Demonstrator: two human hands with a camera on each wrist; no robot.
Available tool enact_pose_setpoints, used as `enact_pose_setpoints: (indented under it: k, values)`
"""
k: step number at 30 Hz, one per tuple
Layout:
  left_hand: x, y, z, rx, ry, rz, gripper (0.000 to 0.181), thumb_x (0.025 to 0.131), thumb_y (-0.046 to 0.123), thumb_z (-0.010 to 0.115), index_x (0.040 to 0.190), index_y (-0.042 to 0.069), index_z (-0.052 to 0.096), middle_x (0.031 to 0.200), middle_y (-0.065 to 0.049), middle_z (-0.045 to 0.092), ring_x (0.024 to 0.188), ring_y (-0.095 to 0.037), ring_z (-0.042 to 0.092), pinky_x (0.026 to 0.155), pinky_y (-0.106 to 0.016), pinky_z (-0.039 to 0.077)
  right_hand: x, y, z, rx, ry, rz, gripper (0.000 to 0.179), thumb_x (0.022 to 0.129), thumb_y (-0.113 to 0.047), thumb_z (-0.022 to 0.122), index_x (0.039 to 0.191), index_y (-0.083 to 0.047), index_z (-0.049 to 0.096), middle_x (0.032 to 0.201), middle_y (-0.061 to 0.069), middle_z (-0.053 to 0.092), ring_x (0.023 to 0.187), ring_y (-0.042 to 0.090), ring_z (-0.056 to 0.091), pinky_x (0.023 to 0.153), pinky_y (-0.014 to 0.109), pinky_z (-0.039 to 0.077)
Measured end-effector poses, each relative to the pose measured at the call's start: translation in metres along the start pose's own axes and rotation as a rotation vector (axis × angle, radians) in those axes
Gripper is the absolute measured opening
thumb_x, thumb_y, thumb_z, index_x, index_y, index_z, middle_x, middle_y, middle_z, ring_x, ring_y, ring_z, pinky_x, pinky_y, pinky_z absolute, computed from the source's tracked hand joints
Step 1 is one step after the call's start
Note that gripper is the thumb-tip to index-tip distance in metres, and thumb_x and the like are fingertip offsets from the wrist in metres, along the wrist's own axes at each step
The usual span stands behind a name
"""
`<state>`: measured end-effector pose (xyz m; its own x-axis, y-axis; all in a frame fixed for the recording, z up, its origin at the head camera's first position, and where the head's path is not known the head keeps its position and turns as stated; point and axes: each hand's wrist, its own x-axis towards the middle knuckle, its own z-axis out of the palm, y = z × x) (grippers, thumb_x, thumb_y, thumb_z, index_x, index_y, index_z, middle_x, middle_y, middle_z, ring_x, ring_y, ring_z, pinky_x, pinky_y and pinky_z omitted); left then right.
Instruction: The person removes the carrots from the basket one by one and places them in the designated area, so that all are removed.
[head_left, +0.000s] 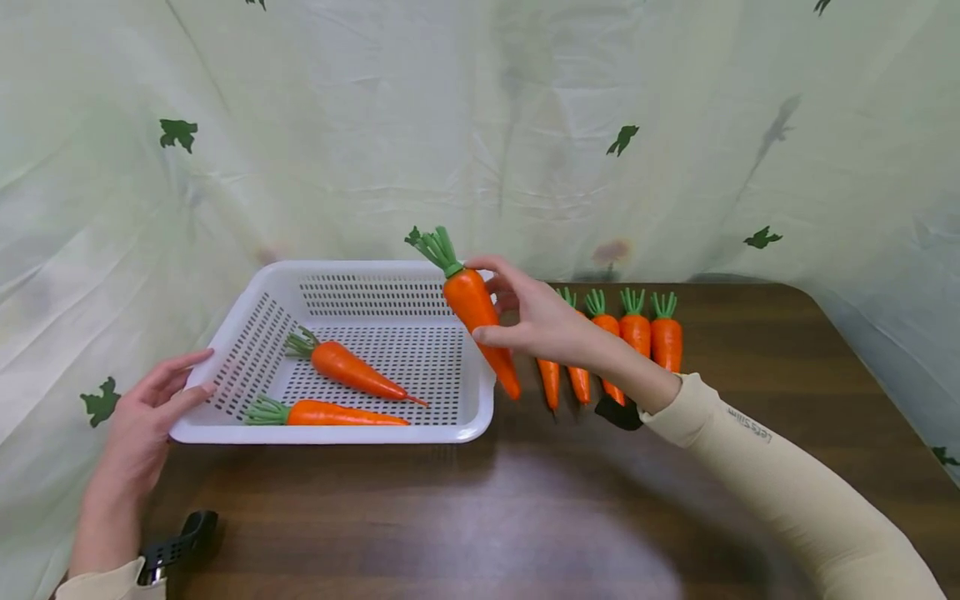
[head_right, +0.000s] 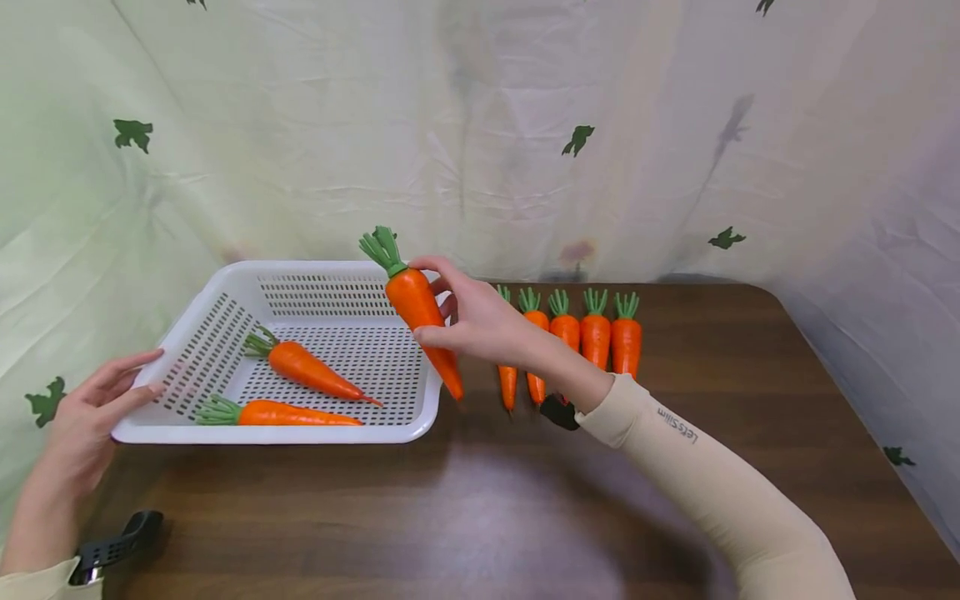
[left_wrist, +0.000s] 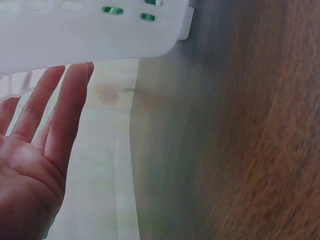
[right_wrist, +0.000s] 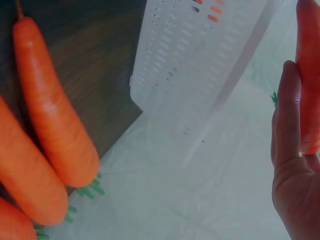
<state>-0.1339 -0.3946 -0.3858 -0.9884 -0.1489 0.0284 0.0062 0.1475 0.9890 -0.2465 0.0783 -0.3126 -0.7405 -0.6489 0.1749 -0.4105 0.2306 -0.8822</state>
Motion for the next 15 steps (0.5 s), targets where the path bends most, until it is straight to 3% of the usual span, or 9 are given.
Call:
enact_pose_setpoints:
  k: [10, 15]
  values:
    - [-0.001, 0.001, -0.001, -0.003, 0.001, -0.025, 0.045, 0.097, 0.011, 0.062, 0.14, 0.023, 0.055, 0.116, 0.017, 0.062, 0.09, -0.001, 0.066, 0.067, -0.023, 0.056, -0.028, 0.008, -0.014, -0.087, 0.074, 0.043, 0.066, 0.087, -0.026, 0.075, 0.142, -0.036, 0.039, 0.128, 0.0, 0.054, 0.109, 0.021, 0.06, 0.082, 0.037, 0.055]
    - [0.0, 0.003, -0.002, 0.012, 0.0, -0.036, 0.046, 0.097, 0.013, 0.063, 0.141, 0.025, 0.055, 0.117, 0.018, 0.061, 0.091, -0.001, 0.065, 0.068, -0.023, 0.056, -0.041, 0.012, -0.02, -0.092, 0.113, 0.072, 0.065, 0.087, -0.026, 0.075, 0.141, -0.037, 0.04, 0.125, 0.001, 0.055, 0.097, 0.02, 0.063, 0.068, 0.041, 0.057]
